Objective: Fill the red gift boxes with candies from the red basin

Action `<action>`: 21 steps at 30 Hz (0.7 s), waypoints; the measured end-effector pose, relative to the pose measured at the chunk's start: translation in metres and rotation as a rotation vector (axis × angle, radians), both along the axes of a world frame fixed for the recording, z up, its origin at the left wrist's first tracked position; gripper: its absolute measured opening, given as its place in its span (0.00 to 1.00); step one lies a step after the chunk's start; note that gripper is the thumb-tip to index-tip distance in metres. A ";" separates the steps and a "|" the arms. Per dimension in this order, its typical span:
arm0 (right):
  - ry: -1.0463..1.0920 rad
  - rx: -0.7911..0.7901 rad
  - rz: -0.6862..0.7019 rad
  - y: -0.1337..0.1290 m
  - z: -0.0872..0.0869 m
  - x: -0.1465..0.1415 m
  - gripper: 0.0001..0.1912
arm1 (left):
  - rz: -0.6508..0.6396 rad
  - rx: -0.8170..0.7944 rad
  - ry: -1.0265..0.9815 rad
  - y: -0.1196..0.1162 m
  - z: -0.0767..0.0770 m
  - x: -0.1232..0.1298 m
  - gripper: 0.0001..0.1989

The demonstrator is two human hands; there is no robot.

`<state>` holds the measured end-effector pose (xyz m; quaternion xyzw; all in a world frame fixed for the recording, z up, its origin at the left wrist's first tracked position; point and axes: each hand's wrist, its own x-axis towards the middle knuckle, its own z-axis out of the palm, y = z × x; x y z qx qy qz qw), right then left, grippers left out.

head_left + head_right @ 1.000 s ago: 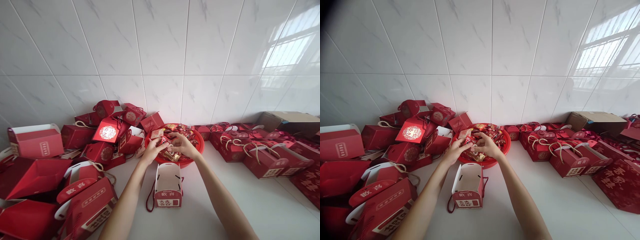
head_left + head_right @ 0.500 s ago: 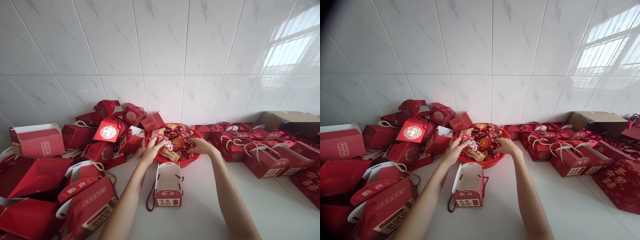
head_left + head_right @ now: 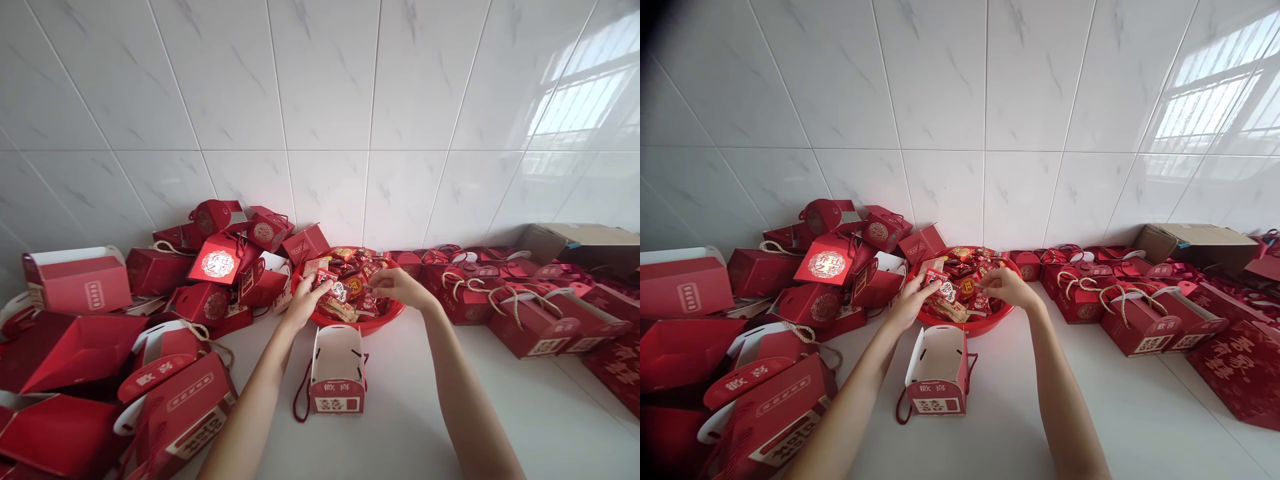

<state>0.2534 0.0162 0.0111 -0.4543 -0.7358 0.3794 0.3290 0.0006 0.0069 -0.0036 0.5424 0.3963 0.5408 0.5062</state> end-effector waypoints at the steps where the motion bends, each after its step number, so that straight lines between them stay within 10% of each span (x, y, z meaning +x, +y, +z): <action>1: 0.048 0.010 0.004 0.000 0.001 -0.001 0.13 | -0.002 -0.003 -0.006 0.000 0.000 0.000 0.27; 7: -0.244 0.091 -0.151 0.003 0.000 -0.005 0.06 | -0.010 -0.020 0.005 0.001 -0.002 -0.001 0.27; 15: -0.466 -0.057 -0.050 0.000 -0.005 -0.008 0.25 | 0.006 -0.004 0.028 0.001 -0.002 -0.001 0.26; 21: 0.015 0.016 0.086 -0.002 0.000 -0.016 0.24 | -0.001 -0.002 0.004 0.003 -0.006 -0.001 0.28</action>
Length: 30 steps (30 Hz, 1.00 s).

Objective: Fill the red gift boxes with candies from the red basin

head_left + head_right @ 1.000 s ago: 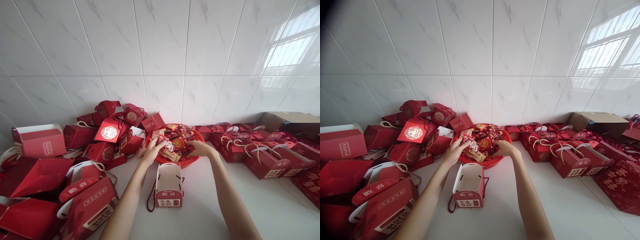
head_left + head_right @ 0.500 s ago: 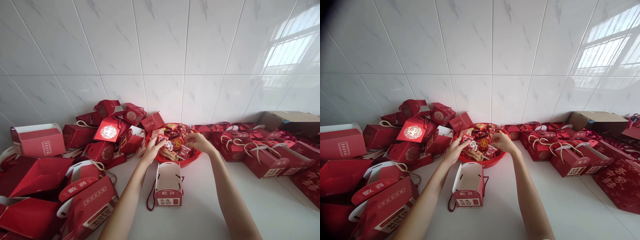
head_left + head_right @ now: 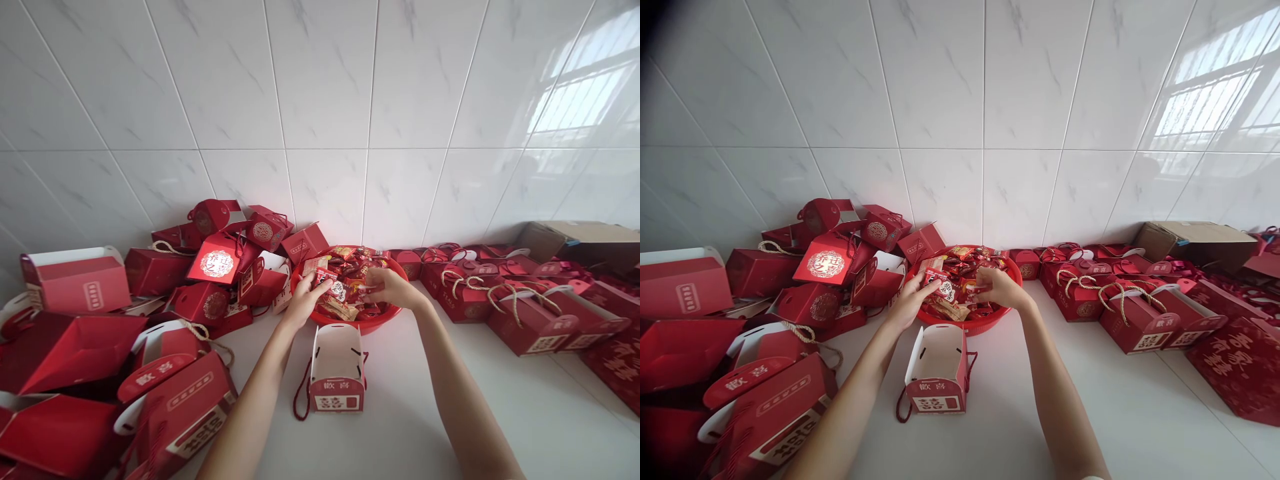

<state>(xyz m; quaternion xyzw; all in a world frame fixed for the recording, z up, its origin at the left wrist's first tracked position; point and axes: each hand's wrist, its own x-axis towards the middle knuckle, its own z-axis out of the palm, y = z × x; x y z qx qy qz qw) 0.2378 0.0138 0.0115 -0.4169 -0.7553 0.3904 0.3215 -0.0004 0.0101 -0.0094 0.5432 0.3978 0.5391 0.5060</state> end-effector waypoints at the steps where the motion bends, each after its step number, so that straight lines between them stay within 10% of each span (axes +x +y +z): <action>1: 0.100 -0.003 -0.005 0.000 0.000 -0.002 0.23 | 0.002 0.004 -0.007 0.000 0.000 0.000 0.28; 8: 0.267 0.088 -0.161 0.004 -0.007 -0.015 0.25 | -0.087 -0.039 -0.025 -0.005 0.006 -0.001 0.28; 20: 0.465 -0.014 -0.043 -0.003 -0.003 -0.036 0.24 | -0.011 -0.024 -0.041 -0.001 0.000 -0.002 0.23; 26: -0.294 0.172 -0.312 0.005 -0.003 0.001 0.05 | 0.049 -0.004 -0.135 0.005 -0.007 -0.001 0.25; 30: -0.554 0.095 -0.301 0.005 -0.011 0.006 0.15 | 0.036 -0.018 -0.138 0.003 -0.006 -0.001 0.25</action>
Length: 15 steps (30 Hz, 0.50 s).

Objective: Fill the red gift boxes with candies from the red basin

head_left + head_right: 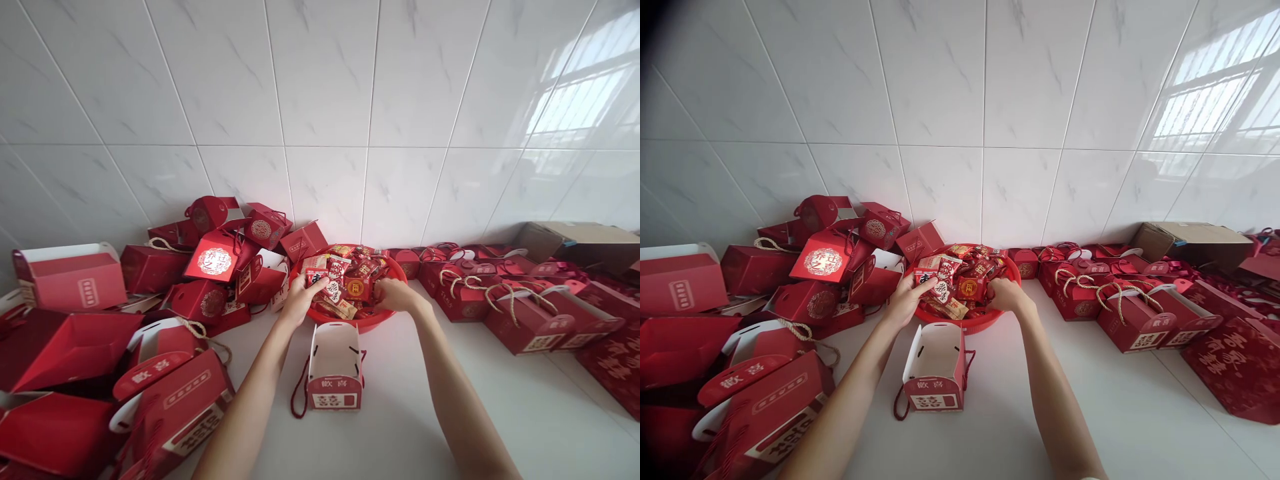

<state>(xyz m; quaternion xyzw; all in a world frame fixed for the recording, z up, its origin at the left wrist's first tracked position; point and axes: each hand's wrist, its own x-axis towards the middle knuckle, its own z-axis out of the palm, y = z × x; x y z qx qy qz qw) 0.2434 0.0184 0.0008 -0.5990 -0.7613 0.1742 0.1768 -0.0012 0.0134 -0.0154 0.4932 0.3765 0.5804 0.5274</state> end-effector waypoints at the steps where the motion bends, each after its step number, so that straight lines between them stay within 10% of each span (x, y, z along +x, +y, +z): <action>1: -0.039 -0.016 0.001 0.000 -0.002 -0.003 0.18 | 0.002 0.001 0.000 0.000 0.000 0.000 0.25; 15: -0.099 -0.033 0.182 -0.009 -0.004 -0.037 0.06 | 0.006 0.011 0.020 -0.001 0.001 0.001 0.27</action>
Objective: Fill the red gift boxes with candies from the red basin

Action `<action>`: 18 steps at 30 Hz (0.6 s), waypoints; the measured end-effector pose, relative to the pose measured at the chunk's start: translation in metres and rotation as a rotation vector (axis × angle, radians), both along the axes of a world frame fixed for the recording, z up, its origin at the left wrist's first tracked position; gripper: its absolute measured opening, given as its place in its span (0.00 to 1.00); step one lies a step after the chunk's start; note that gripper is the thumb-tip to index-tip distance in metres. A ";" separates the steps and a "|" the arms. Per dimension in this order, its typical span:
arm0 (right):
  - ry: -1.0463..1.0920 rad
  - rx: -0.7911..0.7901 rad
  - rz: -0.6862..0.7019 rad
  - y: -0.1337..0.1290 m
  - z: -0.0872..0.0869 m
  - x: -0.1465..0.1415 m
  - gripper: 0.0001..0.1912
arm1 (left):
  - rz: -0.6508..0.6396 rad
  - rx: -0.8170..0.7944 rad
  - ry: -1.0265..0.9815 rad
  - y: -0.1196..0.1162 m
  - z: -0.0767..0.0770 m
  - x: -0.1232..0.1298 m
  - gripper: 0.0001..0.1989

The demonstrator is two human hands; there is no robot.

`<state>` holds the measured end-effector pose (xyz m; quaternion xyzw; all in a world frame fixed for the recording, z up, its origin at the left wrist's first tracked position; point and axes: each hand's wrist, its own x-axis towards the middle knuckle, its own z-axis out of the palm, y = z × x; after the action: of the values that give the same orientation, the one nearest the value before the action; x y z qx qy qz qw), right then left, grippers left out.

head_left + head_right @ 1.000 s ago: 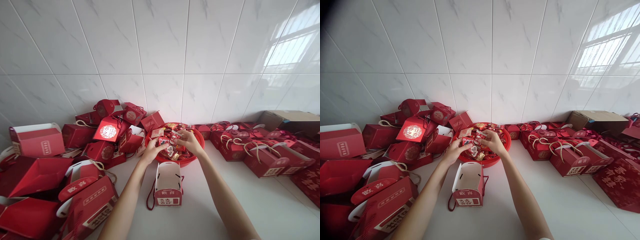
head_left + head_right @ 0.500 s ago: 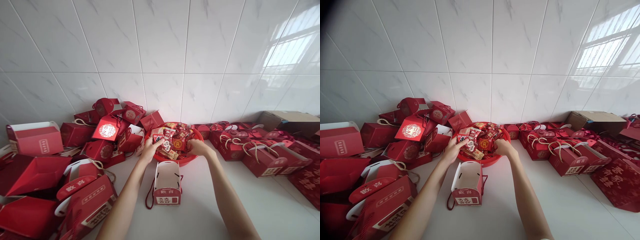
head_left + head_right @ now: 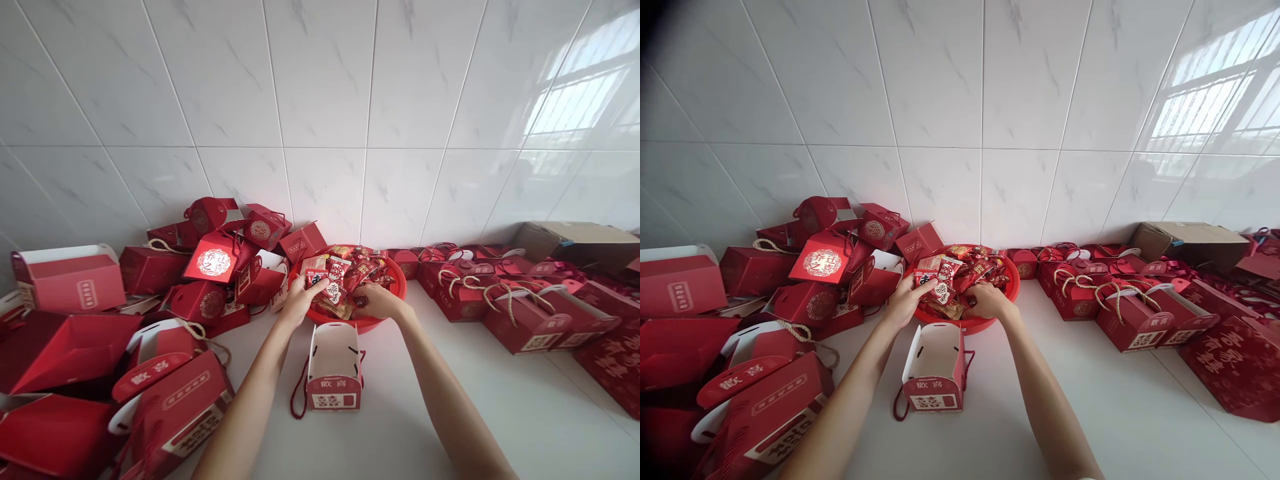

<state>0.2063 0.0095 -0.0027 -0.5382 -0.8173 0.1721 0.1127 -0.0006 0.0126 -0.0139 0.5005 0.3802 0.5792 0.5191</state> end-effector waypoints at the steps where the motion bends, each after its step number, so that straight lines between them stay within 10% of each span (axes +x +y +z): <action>1: 0.004 0.007 -0.017 0.000 -0.002 -0.004 0.05 | -0.001 -0.001 -0.001 0.000 0.000 0.000 0.27; 12: 0.314 0.090 -0.087 -0.009 0.025 0.014 0.05 | -0.013 0.005 -0.012 0.001 -0.002 -0.001 0.26; 18: 0.830 -0.211 0.239 -0.044 0.052 0.011 0.17 | -0.131 -0.040 -0.026 -0.005 0.007 -0.005 0.25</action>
<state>0.2172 -0.0346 0.0495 -0.3338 -0.7375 0.4676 0.3550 -0.0060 0.0072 -0.0069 0.5062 0.3515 0.5427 0.5707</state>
